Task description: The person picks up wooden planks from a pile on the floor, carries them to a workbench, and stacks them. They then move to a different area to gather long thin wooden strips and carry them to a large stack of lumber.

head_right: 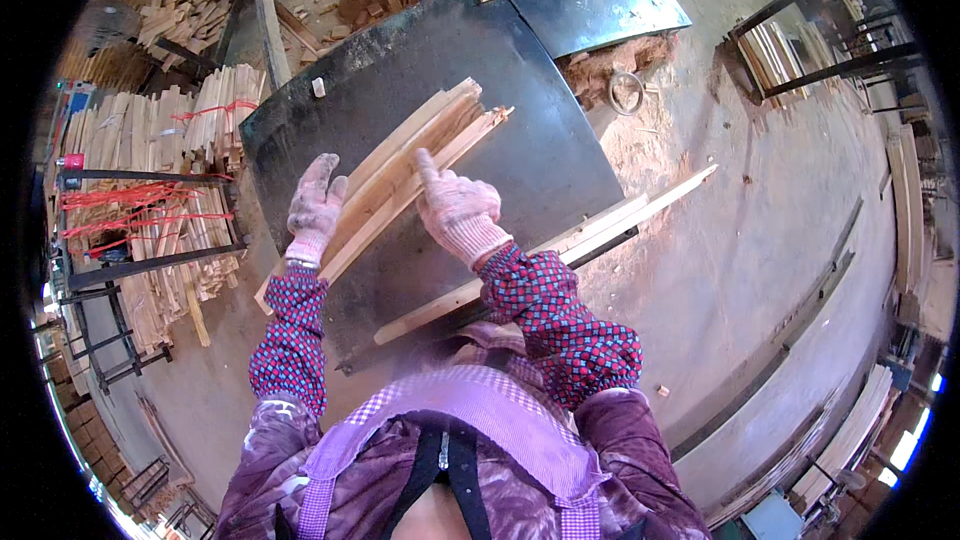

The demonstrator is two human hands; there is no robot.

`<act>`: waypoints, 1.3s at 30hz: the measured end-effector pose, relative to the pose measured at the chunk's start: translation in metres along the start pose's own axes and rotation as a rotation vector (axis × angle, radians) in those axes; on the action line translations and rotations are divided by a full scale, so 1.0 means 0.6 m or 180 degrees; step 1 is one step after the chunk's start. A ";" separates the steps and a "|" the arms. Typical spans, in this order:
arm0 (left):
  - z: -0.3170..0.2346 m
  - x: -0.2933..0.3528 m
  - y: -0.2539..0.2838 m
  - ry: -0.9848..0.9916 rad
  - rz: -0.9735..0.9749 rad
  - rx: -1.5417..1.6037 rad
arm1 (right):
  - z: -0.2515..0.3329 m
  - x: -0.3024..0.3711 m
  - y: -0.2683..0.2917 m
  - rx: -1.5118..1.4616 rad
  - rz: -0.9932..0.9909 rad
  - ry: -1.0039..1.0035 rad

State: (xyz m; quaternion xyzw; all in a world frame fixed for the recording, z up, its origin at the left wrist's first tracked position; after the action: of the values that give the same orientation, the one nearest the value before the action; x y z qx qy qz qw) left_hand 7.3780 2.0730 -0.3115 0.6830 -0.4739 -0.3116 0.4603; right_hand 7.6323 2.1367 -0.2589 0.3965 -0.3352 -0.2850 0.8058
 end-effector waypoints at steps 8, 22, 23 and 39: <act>-0.163 0.175 -0.015 -0.0742 0.0409 -0.0949 | -0.027 0.008 -0.024 0.0567 0.0319 0.0122; -0.126 0.090 -0.010 -0.0408 -0.0186 -0.0978 | -0.018 0.039 -0.033 0.0326 0.0474 -0.0337; -0.119 0.073 -0.020 -0.0157 0.0122 -0.1163 | -0.017 0.035 -0.035 0.0313 0.0544 -0.0457; -0.175 0.037 -0.050 0.0433 0.1419 -0.0215 | -0.058 0.034 -0.138 -0.5912 -0.1054 -0.2212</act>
State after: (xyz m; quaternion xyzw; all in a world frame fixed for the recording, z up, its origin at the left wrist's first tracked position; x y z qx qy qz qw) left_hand 7.4872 2.0909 -0.2991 0.5651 -0.5703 -0.1711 0.5711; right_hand 7.6555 2.0943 -0.3374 -0.4525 -0.1374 -0.6419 0.6036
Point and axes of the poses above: each hand's wrist, its own x-axis away from the middle knuckle, its own y-axis out of the back of the hand, z = x × y, the point moved 8 cm from there along -x, towards the middle knuckle, and after that the axes turned 7 degrees about y, right-handed, at the moved point
